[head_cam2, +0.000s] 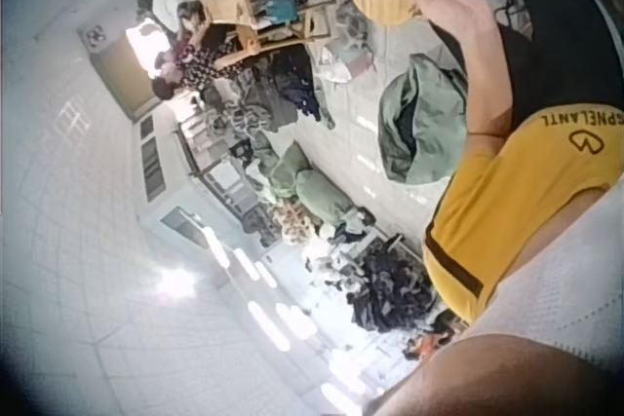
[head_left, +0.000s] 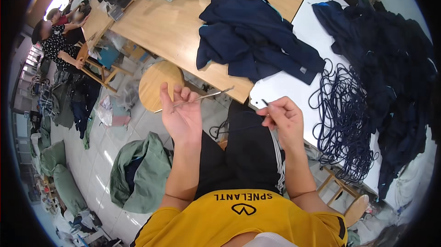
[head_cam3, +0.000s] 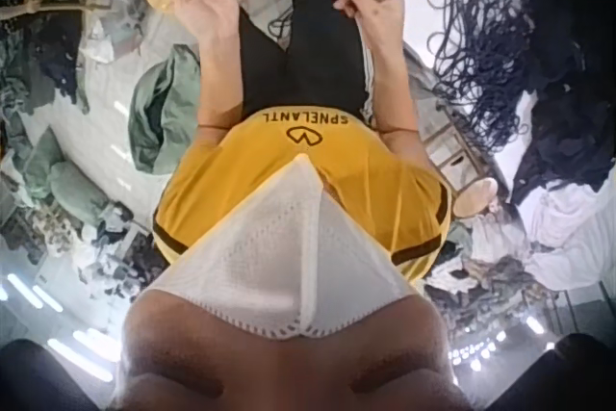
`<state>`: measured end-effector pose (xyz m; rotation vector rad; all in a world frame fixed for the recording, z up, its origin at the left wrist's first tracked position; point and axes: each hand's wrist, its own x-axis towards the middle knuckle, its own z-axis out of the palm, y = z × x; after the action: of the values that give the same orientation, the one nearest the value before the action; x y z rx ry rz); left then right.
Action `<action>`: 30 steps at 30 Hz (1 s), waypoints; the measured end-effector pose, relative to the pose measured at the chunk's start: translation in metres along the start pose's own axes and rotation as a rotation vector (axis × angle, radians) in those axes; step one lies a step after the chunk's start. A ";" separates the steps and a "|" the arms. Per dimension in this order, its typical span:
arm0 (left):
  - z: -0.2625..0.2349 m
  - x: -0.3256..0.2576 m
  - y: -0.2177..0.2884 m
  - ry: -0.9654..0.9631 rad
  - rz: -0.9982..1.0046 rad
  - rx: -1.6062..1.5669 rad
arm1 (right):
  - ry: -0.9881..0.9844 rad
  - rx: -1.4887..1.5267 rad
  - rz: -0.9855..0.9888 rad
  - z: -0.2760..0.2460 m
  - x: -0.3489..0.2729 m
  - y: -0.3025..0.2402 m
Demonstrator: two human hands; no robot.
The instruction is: Threading a drawstring cord into the waistband of navy blue trousers using a long metal needle tool.
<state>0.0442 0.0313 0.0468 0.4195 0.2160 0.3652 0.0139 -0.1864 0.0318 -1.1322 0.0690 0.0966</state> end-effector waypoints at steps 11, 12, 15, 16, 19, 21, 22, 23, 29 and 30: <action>0.009 -0.019 -0.006 -0.134 -0.096 -0.204 | 0.022 -0.174 0.006 0.022 0.004 0.012; 0.010 -0.020 -0.006 -0.144 -0.106 -0.216 | 0.021 -0.192 -0.007 0.023 0.005 0.012; 0.012 -0.022 -0.005 -0.156 -0.115 -0.206 | 0.031 -0.188 0.012 0.022 0.005 0.011; 0.011 -0.022 -0.005 -0.155 -0.114 -0.206 | 0.029 -0.188 0.013 0.022 0.005 0.010; 0.009 -0.021 -0.005 -0.137 -0.123 -0.156 | 0.019 -0.176 -0.012 0.021 0.005 0.010; 0.008 -0.021 -0.004 -0.144 -0.127 -0.171 | 0.000 -0.192 0.002 0.020 0.005 0.009; 0.008 -0.021 -0.004 -0.143 -0.126 -0.170 | 0.000 -0.191 0.003 0.020 0.006 0.010; 0.008 -0.021 -0.004 -0.157 -0.131 -0.175 | -0.015 -0.175 0.017 0.018 0.006 0.010; 0.008 -0.024 -0.004 -0.169 -0.140 -0.171 | -0.027 -0.144 0.049 0.014 0.004 0.010; 0.008 -0.024 -0.004 -0.183 -0.139 -0.171 | -0.026 -0.145 0.050 0.013 0.004 0.010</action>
<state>0.0252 0.0161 0.0553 0.2654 0.0349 0.2051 0.0169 -0.1699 0.0280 -1.2738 0.0676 0.1628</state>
